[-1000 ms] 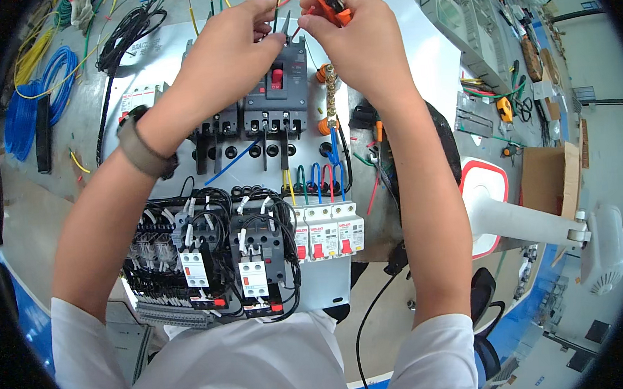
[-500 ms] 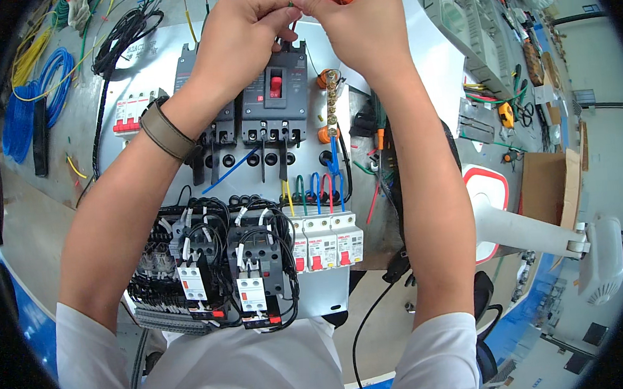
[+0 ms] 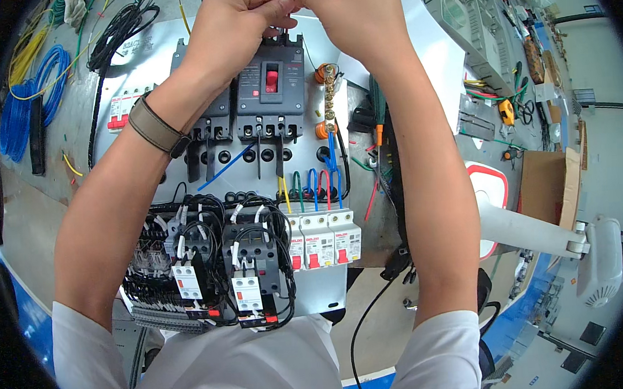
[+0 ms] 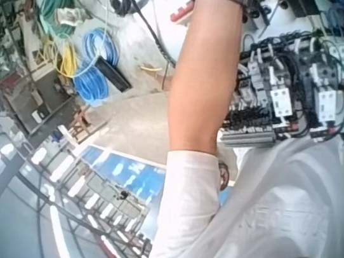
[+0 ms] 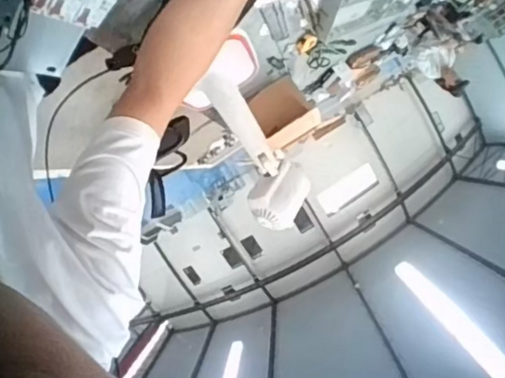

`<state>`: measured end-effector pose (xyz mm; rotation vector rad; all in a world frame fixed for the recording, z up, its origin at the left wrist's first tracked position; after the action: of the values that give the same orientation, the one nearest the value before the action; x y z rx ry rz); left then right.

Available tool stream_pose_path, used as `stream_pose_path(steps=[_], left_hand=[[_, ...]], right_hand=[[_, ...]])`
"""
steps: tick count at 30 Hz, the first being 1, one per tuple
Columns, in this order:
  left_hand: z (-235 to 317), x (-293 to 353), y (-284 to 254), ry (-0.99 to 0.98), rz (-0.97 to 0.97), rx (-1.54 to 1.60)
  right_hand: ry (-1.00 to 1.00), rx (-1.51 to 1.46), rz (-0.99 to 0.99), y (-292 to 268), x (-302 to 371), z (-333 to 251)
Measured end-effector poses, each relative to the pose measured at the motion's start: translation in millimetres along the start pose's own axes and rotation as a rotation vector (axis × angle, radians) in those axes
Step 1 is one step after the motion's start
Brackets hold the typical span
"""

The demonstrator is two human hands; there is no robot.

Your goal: The person strips and connects multiple colored wires to circuit breakers and terminal blocks in an electrical panel. They use wire strippers and pliers to prepare wire ends and secure connections.

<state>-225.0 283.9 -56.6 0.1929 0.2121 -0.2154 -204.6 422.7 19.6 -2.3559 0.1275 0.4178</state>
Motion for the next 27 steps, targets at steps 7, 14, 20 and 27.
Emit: stream_pose_path(steps=[7,14,20,27], left_hand=[[4.3,1.8,0.3,-0.044,-0.012,-0.008],[24.0,8.6,3.7,-0.174,-0.019,0.038],[22.1,7.2,3.7,-0.166,-0.059,0.06],[27.5,10.0,4.3,-0.141,-0.044,0.038]], right_hand=[[0.052,-0.012,-0.065,2.4,-7.3,5.5],[0.062,0.012,-0.094,2.2,-9.1,2.7],[0.058,-0.014,-0.133,1.4,-9.5,8.0],[0.052,0.006,-0.12,-1.1,-8.5,6.3]])
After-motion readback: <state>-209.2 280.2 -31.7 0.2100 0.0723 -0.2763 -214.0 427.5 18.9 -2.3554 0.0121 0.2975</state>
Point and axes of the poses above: each hand's wrist, its own x-axis away from the middle knuckle, its own y-axis out of the palm, z = x × y, the point moved 7 cm from there along -x, towards the middle knuckle, and after that the axes turned 14 degrees about x, right-handed, at the moved point
